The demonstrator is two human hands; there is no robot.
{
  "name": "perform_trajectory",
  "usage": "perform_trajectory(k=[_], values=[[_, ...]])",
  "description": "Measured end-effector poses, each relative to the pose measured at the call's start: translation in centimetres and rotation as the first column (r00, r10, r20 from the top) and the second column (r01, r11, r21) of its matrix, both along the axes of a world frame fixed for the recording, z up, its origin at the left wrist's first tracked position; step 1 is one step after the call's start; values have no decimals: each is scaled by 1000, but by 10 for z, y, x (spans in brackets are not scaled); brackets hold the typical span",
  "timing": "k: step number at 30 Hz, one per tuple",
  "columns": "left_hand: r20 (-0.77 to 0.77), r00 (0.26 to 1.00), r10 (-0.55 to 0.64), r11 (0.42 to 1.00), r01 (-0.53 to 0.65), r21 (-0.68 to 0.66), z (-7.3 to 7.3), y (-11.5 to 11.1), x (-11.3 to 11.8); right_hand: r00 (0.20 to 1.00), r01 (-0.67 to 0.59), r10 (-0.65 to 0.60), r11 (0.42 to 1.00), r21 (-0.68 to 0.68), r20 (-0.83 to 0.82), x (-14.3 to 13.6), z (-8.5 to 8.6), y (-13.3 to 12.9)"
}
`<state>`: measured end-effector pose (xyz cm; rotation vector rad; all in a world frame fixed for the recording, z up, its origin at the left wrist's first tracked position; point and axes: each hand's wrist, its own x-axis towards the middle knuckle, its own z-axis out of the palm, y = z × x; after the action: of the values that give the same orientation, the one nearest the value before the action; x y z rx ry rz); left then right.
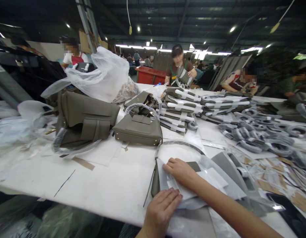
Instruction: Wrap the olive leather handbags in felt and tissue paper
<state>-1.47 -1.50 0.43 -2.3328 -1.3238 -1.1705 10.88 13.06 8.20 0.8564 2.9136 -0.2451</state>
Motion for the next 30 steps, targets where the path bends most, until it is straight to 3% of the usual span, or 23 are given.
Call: perform_trajectory(k=[3,6,10,13,17,20,24,27,30], values=[[3,1000,7,1000,-7,9,0,0,0,990,-104,113,989,109,-85,32,-1,-29],[0,1000,-3,1000,3,31,0,0,0,937,-126,209,949,289,-279,67,-4,-67],[19,1000,-5,1000,5,26,-2,1,0,875,-103,206,963,248,-438,103,-11,-113],[16,1000,-16,1000,16,-6,-2,-1,0,858,-83,188,969,233,-478,118,-30,-136],[41,999,-34,997,36,-66,0,-3,0,918,-63,148,970,233,-367,121,-63,-156],[47,998,-45,996,48,-77,0,-4,0,915,-56,138,974,218,-380,113,-82,-161],[28,999,-46,997,48,-65,1,-3,0,792,-35,184,966,257,-582,95,-99,-164],[21,999,-31,998,32,-48,0,-4,1,678,46,85,986,158,-730,87,-104,-170],[25,1000,-2,999,3,-39,0,-4,4,660,64,-5,997,49,-751,88,-102,-179]])
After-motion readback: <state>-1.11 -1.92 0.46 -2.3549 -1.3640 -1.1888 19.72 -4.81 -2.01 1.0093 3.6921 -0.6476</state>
